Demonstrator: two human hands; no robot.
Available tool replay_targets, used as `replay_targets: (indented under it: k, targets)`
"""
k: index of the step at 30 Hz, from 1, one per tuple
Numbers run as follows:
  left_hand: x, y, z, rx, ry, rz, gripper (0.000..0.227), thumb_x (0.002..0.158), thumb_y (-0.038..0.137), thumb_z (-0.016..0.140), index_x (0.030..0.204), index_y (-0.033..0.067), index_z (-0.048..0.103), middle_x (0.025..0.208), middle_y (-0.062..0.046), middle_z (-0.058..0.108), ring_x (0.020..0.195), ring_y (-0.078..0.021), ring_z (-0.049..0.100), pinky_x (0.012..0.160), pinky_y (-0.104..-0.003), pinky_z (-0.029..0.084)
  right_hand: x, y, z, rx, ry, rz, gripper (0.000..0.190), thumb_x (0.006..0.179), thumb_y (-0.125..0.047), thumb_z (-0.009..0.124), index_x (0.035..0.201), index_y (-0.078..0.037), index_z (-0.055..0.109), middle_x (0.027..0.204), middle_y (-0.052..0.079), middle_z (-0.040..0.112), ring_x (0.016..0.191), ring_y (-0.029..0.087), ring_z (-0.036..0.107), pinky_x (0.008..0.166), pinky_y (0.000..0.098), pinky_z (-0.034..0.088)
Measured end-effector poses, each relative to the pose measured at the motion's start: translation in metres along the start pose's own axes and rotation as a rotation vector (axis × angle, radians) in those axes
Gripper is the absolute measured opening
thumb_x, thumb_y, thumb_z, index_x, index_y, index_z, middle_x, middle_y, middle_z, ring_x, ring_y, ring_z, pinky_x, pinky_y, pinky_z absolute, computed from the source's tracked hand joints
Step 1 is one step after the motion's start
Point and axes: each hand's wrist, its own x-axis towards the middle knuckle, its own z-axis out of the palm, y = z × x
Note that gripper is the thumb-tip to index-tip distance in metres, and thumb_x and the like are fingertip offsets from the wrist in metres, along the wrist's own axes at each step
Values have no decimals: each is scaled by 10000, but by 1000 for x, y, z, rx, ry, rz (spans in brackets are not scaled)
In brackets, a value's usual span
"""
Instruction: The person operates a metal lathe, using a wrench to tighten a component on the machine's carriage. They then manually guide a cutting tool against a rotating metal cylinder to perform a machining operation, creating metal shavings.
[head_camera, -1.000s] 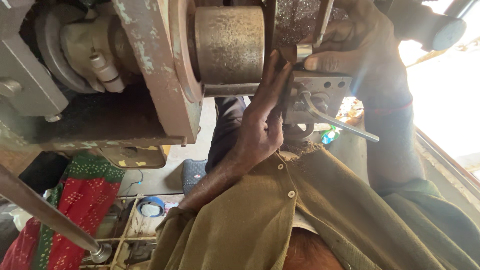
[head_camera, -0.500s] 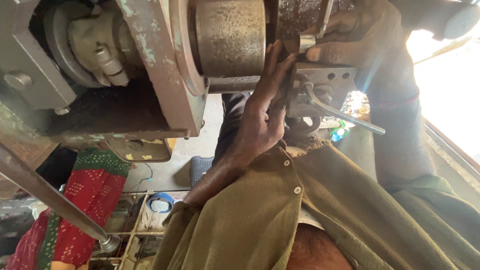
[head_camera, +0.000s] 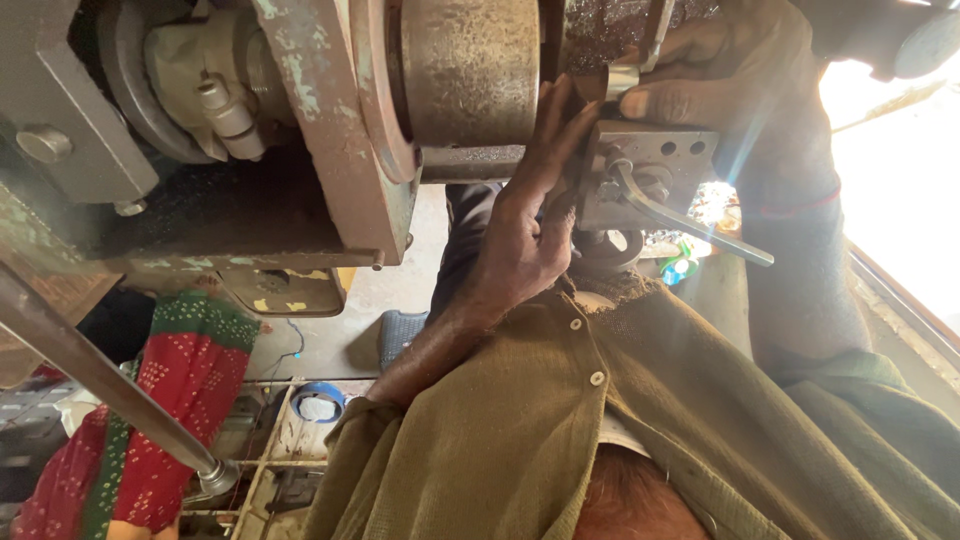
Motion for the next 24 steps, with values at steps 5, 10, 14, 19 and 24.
replay_targets:
  k: [5,10,14,19,24]
  targets:
    - [-3,2,2,37,-5,-10,415,1210,161,421,1615,150,332,1745,-105,148,1622,-259,96,1362,-492,177,2,-5,5,40,43,-2,305,801,-75,889,1028,43,723,970,112,758,834,129,753,722,204,618]
    - [-2,2,1,19,-9,-11,443,1190,117,443,1615,151,325,1742,-102,156,1644,-254,90,1364,-489,169,-2,-12,7,-140,64,48,266,807,-77,860,1010,56,752,893,134,748,741,139,706,658,203,549]
    - [0,4,1,28,-5,-4,456,1190,143,468,1621,165,319,1743,-88,176,1607,-243,98,1364,-479,186,-3,-12,9,-47,58,-6,269,825,-65,860,1021,72,737,931,129,747,797,133,719,705,204,568]
    - [-2,8,-4,45,-24,-19,453,1208,247,435,1635,169,306,1749,-83,194,1613,-239,100,1368,-479,182,-4,-15,9,-34,45,6,262,806,-64,837,1013,60,734,917,122,749,782,132,724,703,199,576]
    - [-2,3,-3,23,-29,2,465,1209,333,408,1638,185,307,1747,-51,210,1613,-217,94,1370,-456,167,-6,-14,8,-88,76,-1,274,821,-69,806,1060,49,742,971,119,759,813,155,732,739,220,594]
